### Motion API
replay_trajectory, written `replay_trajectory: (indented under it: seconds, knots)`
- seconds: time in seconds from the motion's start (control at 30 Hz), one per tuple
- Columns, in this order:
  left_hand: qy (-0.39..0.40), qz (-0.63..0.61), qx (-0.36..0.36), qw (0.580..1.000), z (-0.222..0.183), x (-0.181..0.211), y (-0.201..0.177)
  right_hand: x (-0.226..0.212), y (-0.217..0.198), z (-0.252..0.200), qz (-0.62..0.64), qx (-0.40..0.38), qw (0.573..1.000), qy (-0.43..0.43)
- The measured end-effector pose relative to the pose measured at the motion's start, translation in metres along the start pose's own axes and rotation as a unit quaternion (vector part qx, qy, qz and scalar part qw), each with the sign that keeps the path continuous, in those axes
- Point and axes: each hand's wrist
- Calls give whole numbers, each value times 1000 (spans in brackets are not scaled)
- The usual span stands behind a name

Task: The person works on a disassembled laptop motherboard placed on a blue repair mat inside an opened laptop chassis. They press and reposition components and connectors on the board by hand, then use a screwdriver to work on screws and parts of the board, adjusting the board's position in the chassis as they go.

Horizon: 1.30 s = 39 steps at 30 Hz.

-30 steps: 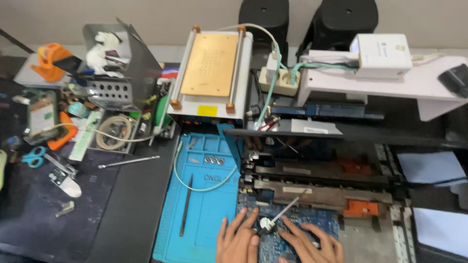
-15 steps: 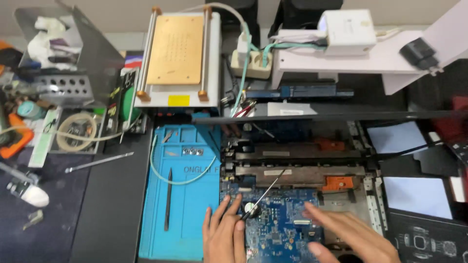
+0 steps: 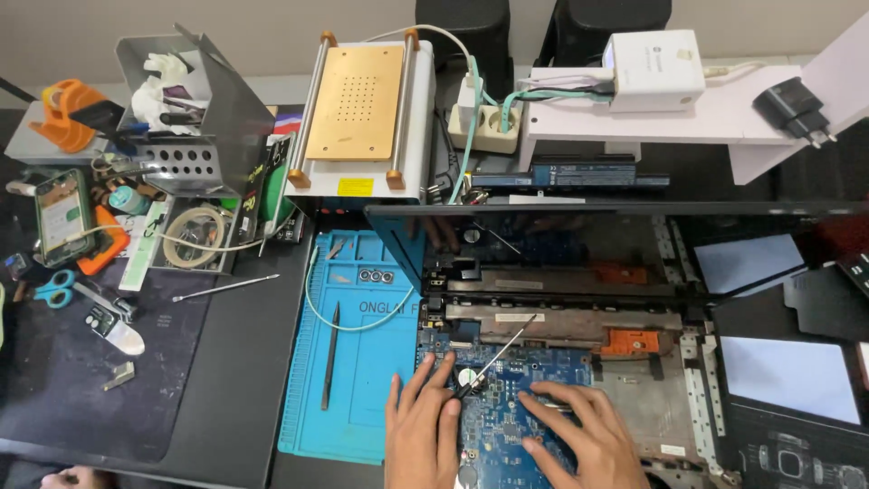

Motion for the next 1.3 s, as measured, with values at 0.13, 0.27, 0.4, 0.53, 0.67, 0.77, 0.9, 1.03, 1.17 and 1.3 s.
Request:
replay_trajectory:
  seconds: [0.13,0.27,0.4,0.53,0.67,0.77,0.9,1.03,1.17,1.3]
  knots:
    - [-26,-23,-2,999,1,9,-2,-2,0,-6,7,10,1000,-8]
    - [-44,-31,4,999,1,19,-5,-3,0,-6,2,-8,1000,8]
    - [-34,-34,22,999,-2,23,-9,3,6,-4,-15,-8,1000,-23]
    - [-36,-46,14,998,-2,27,-11,-2,1,-9,-23,7,999,-25]
    - [-2,-29,25,999,-3,9,1,20,20,-10,-22,20,999,-25]
    - [-28,-39,12,999,-3,22,-6,10,13,-8,-22,7,999,-22]
    - [-11,-28,18,999,0,30,-11,-14,-8,-11,-12,-1,1000,-15]
    - [-18,-27,18,999,-2,22,-6,-10,-6,-9,-5,2,1000,-18]
    - [-39,-16,10,999,-1,23,-6,-5,-2,-10,-7,-12,1000,-19]
    - [-19,-13,19,1000,-6,16,-1,-3,3,-15,-12,-25,1000,-5]
Point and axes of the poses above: each hand's wrist, its own z-axis towards the middle knuckle, its own y-axis out of the palm, x = y × z, and after that the axes turned 4 degrees about -y, right-handed
